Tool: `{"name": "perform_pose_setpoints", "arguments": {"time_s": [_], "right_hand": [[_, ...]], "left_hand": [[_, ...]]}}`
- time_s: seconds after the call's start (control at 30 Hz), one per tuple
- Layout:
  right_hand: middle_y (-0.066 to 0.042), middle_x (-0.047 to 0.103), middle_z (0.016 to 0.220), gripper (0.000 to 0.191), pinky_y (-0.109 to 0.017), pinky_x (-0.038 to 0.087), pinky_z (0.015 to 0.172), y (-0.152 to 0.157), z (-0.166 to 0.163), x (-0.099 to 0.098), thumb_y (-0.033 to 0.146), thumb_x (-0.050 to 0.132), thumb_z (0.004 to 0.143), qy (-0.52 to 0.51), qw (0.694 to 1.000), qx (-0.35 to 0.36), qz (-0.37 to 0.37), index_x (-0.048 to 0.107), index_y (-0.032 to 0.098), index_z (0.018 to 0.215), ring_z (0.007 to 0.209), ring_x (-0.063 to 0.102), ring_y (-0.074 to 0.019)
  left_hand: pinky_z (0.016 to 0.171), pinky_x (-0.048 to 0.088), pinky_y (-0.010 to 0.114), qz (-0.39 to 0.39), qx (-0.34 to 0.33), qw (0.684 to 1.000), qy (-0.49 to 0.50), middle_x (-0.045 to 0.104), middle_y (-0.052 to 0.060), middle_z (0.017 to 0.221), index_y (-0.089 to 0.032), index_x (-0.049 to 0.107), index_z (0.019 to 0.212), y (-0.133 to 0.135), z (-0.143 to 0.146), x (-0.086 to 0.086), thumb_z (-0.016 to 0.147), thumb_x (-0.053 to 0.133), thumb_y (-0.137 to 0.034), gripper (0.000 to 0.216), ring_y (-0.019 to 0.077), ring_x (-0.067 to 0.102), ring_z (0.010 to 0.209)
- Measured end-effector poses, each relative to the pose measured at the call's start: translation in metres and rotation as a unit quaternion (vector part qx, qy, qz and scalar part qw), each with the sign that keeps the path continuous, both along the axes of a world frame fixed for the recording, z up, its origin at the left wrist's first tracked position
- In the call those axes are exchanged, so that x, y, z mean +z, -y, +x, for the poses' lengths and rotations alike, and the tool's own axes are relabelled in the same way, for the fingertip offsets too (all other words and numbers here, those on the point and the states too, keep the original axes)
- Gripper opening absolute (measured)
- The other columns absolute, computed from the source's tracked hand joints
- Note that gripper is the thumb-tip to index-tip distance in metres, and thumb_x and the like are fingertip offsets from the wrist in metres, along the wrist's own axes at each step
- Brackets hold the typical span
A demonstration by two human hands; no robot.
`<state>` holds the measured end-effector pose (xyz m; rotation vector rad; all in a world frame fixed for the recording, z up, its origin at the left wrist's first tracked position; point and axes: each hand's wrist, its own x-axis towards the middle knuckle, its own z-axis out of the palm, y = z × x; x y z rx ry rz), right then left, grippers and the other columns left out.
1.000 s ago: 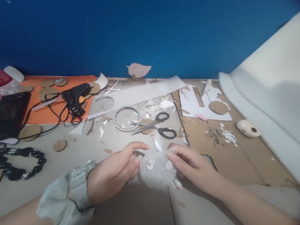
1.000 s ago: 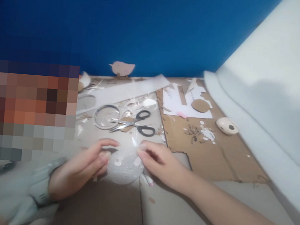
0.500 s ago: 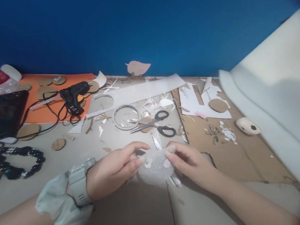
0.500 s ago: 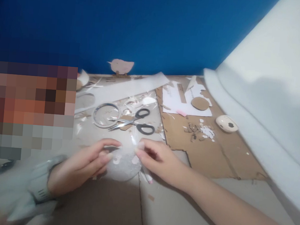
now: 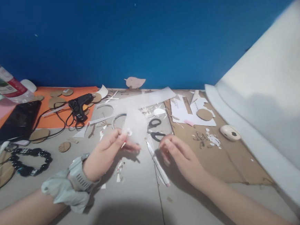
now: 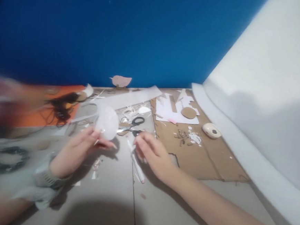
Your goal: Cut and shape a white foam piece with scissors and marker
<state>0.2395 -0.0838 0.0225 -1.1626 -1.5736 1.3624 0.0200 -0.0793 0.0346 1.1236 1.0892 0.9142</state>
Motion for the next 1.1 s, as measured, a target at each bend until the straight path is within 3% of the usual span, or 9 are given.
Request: {"name": "perform_pose_setpoints", "arguments": {"time_s": [0.17, 0.33, 0.5, 0.57, 0.7, 0.9, 1.0, 1.1], "right_hand": [[0.006, 0.044, 0.057, 0.027, -0.022, 0.035, 0.047, 0.002, -0.031, 0.014, 0.044, 0.048, 0.092, -0.031, 0.998, 0.029, -0.051, 0.049, 0.020, 0.079, 0.049, 0.041, -0.0096], [0.001, 0.057, 0.074, 0.024, -0.022, 0.044, 0.053, -0.010, -0.058, 0.010, 0.039, 0.063, 0.083, -0.178, 0.980, -0.022, -0.084, 0.060, 0.018, 0.094, 0.061, 0.052, -0.0111], [0.002, 0.058, 0.072, 0.029, -0.023, 0.047, 0.055, -0.013, -0.058, 0.009, 0.044, 0.061, 0.084, -0.227, 0.965, -0.061, -0.116, 0.058, 0.018, 0.096, 0.059, 0.054, -0.0110], [0.001, 0.060, 0.072, 0.028, -0.024, 0.049, 0.059, -0.011, -0.057, 0.013, 0.043, 0.061, 0.084, -0.235, 0.961, -0.071, -0.126, 0.058, 0.017, 0.094, 0.062, 0.057, -0.0120], [-0.001, 0.064, 0.075, 0.028, -0.025, 0.048, 0.062, -0.006, -0.057, 0.019, 0.042, 0.062, 0.083, -0.240, 0.956, -0.093, -0.139, 0.059, 0.017, 0.094, 0.066, 0.060, -0.0135], [0.001, 0.062, 0.072, 0.030, -0.023, 0.047, 0.057, -0.007, -0.060, 0.010, 0.044, 0.070, 0.075, -0.242, 0.952, -0.115, -0.145, 0.059, 0.016, 0.081, 0.062, 0.057, -0.0119], [0.002, 0.060, 0.071, 0.030, -0.021, 0.046, 0.055, -0.008, -0.063, 0.007, 0.044, 0.067, 0.077, -0.245, 0.952, -0.110, -0.146, 0.057, 0.016, 0.082, 0.059, 0.056, -0.0104], [0.003, 0.057, 0.068, 0.028, -0.020, 0.045, 0.052, -0.006, -0.065, 0.007, 0.043, 0.065, 0.080, -0.240, 0.956, -0.094, -0.143, 0.056, 0.017, 0.084, 0.056, 0.053, -0.0093]], "left_hand": [[0.086, 0.051, 0.029, 0.064, 0.106, 0.990, 0.074, 0.074, 0.004, 0.084, -0.020, 0.048, 0.075, -0.008, 0.027, 0.016, 0.092, 0.045, -0.039, 0.025, 0.0178, 0.067, 0.095], [0.060, 0.053, 0.026, 0.052, 0.162, 0.984, 0.062, 0.073, 0.004, 0.091, -0.021, 0.045, 0.079, -0.012, 0.059, 0.018, 0.091, 0.044, -0.043, 0.026, 0.0172, 0.069, 0.078], [0.040, 0.042, 0.020, 0.044, 0.176, 0.980, 0.076, 0.073, 0.004, 0.086, -0.021, 0.040, 0.083, -0.012, 0.077, 0.011, 0.093, 0.040, -0.045, 0.025, 0.0145, 0.067, 0.059], [0.043, 0.045, 0.021, 0.043, 0.178, 0.980, 0.078, 0.073, 0.005, 0.086, -0.021, 0.040, 0.083, -0.011, 0.080, 0.009, 0.093, 0.040, -0.044, 0.025, 0.0161, 0.069, 0.065], [0.064, 0.055, 0.030, 0.061, 0.185, 0.978, 0.076, 0.072, 0.004, 0.086, -0.022, 0.042, 0.083, -0.009, 0.082, 0.005, 0.093, 0.041, -0.044, 0.024, 0.0184, 0.070, 0.078], [0.080, 0.052, 0.030, 0.101, 0.199, 0.973, 0.062, 0.070, 0.004, 0.092, -0.020, 0.048, 0.087, -0.008, 0.080, 0.002, 0.094, 0.040, -0.036, 0.019, 0.0163, 0.067, 0.089], [0.060, 0.051, 0.025, 0.088, 0.194, 0.975, 0.057, 0.069, 0.002, 0.085, -0.021, 0.046, 0.088, -0.007, 0.078, 0.000, 0.094, 0.040, -0.039, 0.020, 0.0155, 0.067, 0.075], [0.043, 0.042, 0.021, 0.068, 0.186, 0.979, 0.045, 0.063, -0.002, 0.069, -0.022, 0.046, 0.088, -0.007, 0.073, -0.004, 0.092, 0.041, -0.045, 0.024, 0.0133, 0.060, 0.056]]}}
